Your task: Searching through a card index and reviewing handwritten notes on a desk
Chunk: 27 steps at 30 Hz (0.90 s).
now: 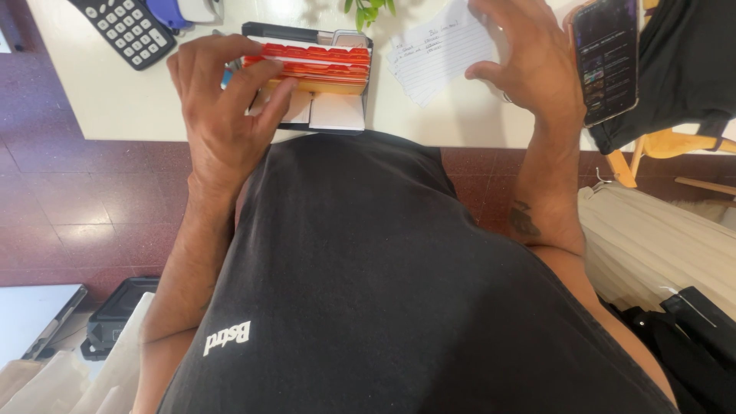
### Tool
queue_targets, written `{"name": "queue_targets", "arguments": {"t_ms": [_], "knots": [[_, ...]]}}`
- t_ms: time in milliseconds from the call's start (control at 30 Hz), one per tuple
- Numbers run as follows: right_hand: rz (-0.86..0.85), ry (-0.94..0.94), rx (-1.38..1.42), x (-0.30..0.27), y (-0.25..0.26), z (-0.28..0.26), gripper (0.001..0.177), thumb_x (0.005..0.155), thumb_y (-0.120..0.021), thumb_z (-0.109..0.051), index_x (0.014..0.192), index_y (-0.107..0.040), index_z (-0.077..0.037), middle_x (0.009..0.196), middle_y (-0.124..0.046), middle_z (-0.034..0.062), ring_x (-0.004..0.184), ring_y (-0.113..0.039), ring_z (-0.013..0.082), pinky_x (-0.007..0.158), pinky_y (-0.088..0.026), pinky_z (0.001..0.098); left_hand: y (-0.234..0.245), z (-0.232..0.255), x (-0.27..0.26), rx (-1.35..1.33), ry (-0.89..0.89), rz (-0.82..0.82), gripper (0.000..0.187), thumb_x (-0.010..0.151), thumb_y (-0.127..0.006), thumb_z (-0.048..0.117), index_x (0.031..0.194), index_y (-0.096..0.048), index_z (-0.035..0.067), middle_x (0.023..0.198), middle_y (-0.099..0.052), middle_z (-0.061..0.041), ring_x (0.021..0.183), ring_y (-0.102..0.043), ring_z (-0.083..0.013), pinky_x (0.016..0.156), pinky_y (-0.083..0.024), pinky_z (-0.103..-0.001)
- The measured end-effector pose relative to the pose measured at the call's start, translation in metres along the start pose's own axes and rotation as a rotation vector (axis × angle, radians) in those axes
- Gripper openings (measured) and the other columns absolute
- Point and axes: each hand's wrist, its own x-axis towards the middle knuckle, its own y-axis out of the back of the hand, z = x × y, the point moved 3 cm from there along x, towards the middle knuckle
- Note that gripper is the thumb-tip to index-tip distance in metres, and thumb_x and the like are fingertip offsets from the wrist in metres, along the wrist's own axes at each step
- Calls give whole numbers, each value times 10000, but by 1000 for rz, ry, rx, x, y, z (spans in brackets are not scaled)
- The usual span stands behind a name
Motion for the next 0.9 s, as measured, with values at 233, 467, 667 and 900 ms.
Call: {"name": "queue_targets", "arguments": {"t_ms": [233,467,667,900], "knots": [[-43,-24,-43,3,2,0,686,795,-955,-174,1382,-630,-30,1261,-680,199,1100,-570,456,819,-434,558,17,-6,-6,-55,77,21,123,1054,-821,-4,1048,-705,-43,1144,-604,-192,1062,-554,-352,908,-422,-501],[-65,-9,-89,8,4,-2,668,764,-966,-205,1308,-621,-27,1211,-682,184,1057,-587,449,729,-460,563,22,-4,-3,-80,74,51,104,1065,-784,-19,1044,-687,-51,1123,-604,-202,1044,-553,-356,895,-430,-496],[-43,-66,-34,10,5,0,696,781,-998,-215,1320,-637,38,1228,-675,234,1058,-630,438,794,-509,531,22,-4,-1,-94,54,58,98,1062,-784,-32,1038,-690,-49,1102,-606,-203,1021,-556,-359,889,-425,-490],[-170,-363,1,17,16,-10,848,827,-946,-285,1469,-469,-2,1392,-550,262,1194,-534,483,829,-483,632,17,-5,-2,-115,45,62,114,1050,-778,-29,1026,-668,-46,1103,-612,-208,1035,-562,-357,896,-440,-491]]}}
